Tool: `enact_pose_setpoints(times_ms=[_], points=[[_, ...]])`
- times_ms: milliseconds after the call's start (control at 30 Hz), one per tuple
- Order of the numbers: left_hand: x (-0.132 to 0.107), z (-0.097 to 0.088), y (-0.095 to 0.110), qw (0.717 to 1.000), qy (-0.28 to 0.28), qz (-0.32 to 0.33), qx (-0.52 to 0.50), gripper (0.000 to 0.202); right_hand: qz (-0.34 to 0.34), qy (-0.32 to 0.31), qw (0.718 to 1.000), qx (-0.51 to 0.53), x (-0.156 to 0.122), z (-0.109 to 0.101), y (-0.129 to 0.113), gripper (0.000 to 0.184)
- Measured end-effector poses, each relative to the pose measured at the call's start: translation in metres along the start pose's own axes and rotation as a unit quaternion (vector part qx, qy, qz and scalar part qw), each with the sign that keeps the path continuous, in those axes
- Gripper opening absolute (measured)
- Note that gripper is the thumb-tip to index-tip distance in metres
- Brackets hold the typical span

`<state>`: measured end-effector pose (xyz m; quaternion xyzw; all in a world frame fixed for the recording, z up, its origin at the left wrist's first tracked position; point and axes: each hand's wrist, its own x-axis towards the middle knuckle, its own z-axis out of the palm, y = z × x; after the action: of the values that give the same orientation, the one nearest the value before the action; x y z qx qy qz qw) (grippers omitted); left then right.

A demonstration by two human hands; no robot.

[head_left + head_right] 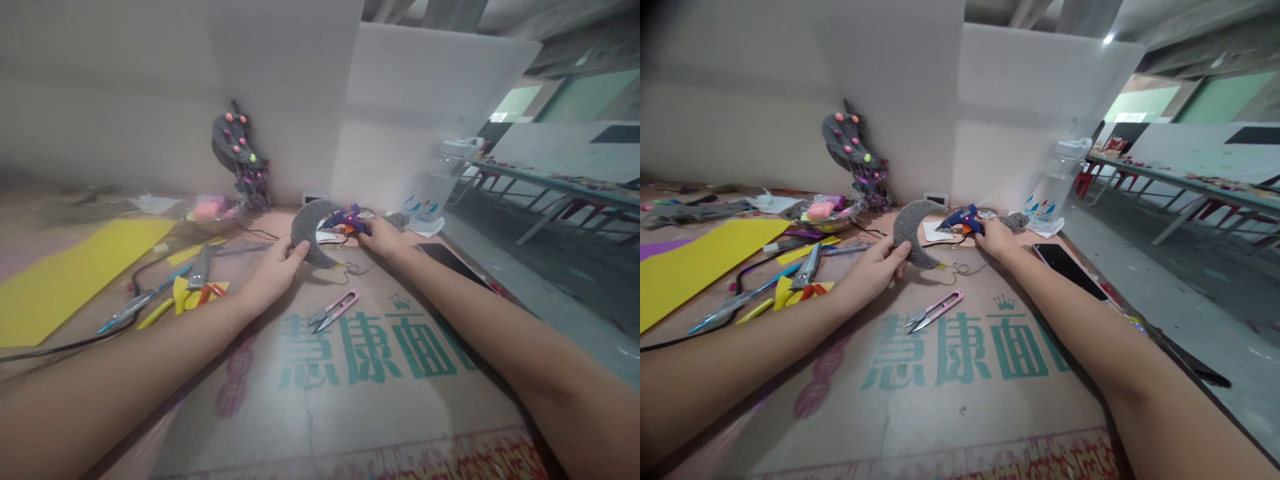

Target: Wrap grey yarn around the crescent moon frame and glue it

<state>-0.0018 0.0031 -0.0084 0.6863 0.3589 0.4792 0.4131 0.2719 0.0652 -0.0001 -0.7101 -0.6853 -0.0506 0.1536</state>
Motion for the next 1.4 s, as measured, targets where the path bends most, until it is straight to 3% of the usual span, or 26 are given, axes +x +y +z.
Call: enact_pose_setpoints(times_ms=[200,400,667,733,867,967,1033,1133,1200,1300,1400], points=[[-0.001,-0.001,0.001,0.999,-0.017,-0.04,0.02,0.021,0.009,0.005,1.0,0.009,-0.003,0.003,0.009,0.05],[0.0,-0.002,-0.001,0.999,-0.01,-0.034,0.024,0.022,-0.001,0.004,1.0,0.021,-0.005,0.0,0.01,0.04],[-0.002,-0.002,0.002,0.999,-0.016,-0.031,0.027,0.022,0.006,-0.006,1.0,0.017,-0.007,-0.003,0.006,0.039],[-0.002,-0.003,0.001,0.999,-0.015,-0.039,0.032,0.023,0.018,0.017,1.0,0.012,-0.012,-0.006,0.005,0.039],[-0.001,-0.003,-0.001,0.999,-0.016,-0.035,0.029,0.023,0.006,0.132,0.991,0.02,-0.029,-0.015,0.004,0.038],[0.0,-0.003,0.0,0.999,-0.016,-0.026,0.029,0.023,-0.042,0.175,0.976,0.119,-0.048,-0.022,-0.001,0.032],[-0.001,-0.003,0.0,0.999,-0.017,-0.03,0.028,0.023,-0.048,0.131,0.955,0.26,-0.062,-0.024,-0.009,0.036],[-0.001,-0.003,0.001,0.999,-0.013,-0.027,0.017,0.026,-0.018,-0.033,0.875,0.483,-0.083,-0.022,-0.03,0.052],[-0.001,-0.004,0.0,1.0,-0.002,-0.009,0.01,0.029,-0.014,-0.106,0.829,0.549,-0.093,-0.019,-0.044,0.058],[-0.001,-0.005,-0.002,1.0,0.015,0.007,0.003,0.03,-0.026,-0.152,0.808,0.568,-0.101,-0.014,-0.056,0.058],[0.0,-0.005,-0.003,1.0,0.016,-0.013,0.001,0.029,-0.033,-0.121,0.819,0.56,-0.103,-0.012,-0.055,0.041]])
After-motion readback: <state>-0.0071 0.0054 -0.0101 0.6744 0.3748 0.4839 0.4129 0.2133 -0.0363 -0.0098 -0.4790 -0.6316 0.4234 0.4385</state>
